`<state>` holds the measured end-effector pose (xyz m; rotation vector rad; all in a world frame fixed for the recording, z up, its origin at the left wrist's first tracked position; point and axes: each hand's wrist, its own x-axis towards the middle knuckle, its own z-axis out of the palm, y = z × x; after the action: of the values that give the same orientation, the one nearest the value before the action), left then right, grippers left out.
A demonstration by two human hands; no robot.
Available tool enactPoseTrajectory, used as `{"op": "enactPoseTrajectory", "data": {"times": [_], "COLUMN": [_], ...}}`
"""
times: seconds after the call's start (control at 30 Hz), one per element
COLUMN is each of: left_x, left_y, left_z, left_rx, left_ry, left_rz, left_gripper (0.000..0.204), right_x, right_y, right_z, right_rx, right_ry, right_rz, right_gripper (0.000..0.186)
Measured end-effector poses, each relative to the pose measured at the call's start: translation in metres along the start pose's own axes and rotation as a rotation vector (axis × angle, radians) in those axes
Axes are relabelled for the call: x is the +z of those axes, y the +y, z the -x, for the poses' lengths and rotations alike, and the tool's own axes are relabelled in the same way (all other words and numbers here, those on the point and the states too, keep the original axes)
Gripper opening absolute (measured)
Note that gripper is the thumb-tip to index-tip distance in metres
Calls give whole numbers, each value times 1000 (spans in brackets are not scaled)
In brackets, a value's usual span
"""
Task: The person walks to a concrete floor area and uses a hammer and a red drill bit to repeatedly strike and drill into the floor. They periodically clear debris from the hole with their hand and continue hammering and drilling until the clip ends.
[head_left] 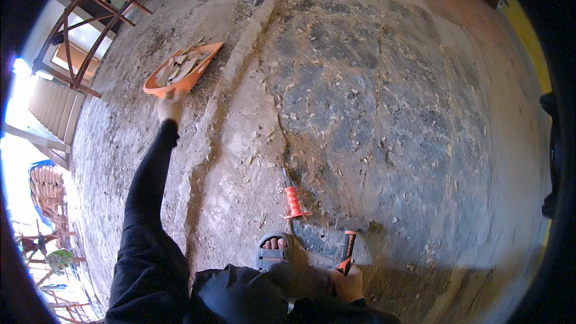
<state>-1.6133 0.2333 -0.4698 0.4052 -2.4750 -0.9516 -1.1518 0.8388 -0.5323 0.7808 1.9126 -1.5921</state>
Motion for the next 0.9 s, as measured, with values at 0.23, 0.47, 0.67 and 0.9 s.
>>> {"op": "enactPoseTrajectory", "data": {"times": [0.23,0.47,0.67,0.9], "left_x": [77,115,129,139], "left_y": [93,148,170,170], "left_z": [234,304,307,307], "left_rx": [1005,1178,1058,-390], "left_ry": [-1005,-1312,-1077,-932], "left_rz": [-302,-475,-101,1230], "left_gripper": [87,68,40,35], "right_x": [-3,-17,-17,-13], "right_y": [6,-26,-32,-31], "right_z": [-8,-6,-3,-5], "right_rx": [97,216,257,205], "right_ry": [-76,-228,-210,-163], "right_rz": [-1,-257,-254,-270], "right_gripper": [23,28,26,28]}}
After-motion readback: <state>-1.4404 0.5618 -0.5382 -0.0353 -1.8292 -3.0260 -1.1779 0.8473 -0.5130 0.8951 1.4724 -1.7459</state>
